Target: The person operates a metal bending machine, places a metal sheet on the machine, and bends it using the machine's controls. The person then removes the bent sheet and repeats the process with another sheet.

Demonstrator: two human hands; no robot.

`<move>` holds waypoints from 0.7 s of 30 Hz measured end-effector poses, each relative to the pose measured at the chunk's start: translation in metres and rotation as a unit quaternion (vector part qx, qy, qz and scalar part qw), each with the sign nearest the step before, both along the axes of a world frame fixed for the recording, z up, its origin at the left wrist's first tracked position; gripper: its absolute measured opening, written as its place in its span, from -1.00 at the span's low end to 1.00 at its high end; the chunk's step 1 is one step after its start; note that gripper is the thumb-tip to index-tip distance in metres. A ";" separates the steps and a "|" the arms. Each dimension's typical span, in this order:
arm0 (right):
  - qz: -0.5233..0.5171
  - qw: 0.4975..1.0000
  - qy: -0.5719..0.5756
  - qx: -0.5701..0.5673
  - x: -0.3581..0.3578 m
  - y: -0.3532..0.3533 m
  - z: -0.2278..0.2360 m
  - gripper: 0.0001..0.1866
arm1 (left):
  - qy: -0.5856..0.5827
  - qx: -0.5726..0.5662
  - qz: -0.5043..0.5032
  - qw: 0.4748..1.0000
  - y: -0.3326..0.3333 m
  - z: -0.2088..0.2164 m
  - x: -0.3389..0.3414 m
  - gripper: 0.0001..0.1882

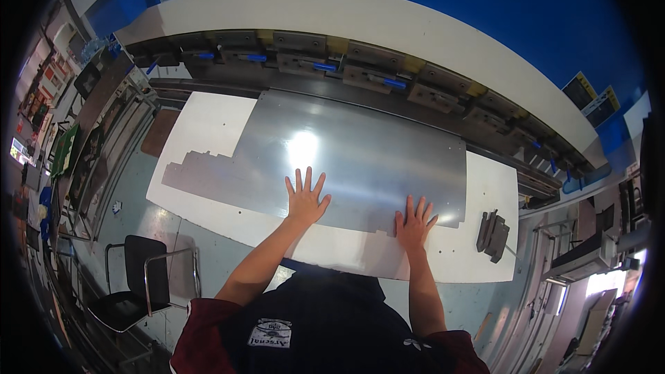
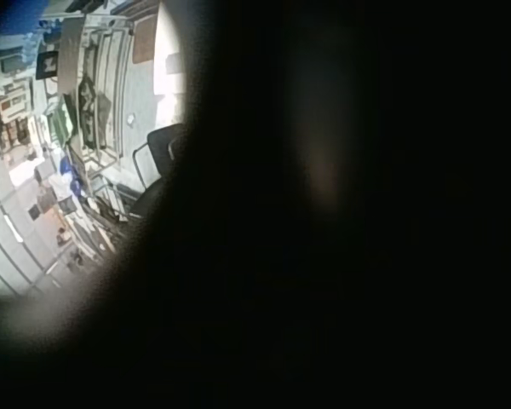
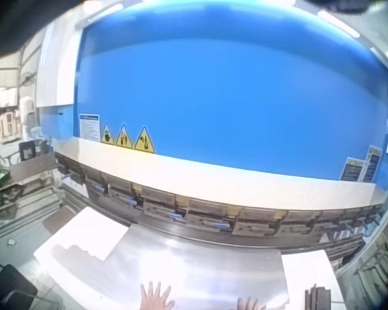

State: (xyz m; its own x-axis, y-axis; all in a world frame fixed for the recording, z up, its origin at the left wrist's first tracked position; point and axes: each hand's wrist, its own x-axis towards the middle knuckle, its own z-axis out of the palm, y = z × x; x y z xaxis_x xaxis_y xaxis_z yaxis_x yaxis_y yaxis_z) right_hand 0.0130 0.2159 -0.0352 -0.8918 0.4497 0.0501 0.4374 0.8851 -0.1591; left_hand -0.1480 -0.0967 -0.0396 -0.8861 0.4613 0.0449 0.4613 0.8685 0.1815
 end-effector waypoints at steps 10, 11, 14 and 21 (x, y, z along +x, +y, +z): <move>-0.003 1.000 0.006 0.005 -0.001 -0.001 -0.003 -0.29 | 0.010 0.016 0.000 1.000 0.000 0.001 0.002 -0.23; -0.005 1.000 0.015 0.019 -0.001 -0.002 0.001 -0.29 | -0.006 0.017 0.002 1.000 0.001 0.008 0.002 -0.23; -0.007 0.996 0.070 0.053 -0.012 -0.003 0.030 -0.32 | 0.077 0.054 -0.002 0.996 0.006 0.048 -0.005 -0.24; 0.051 0.927 0.357 0.103 -0.101 0.064 0.184 -0.49 | 0.346 0.303 -0.034 0.888 0.051 0.184 -0.108 -0.71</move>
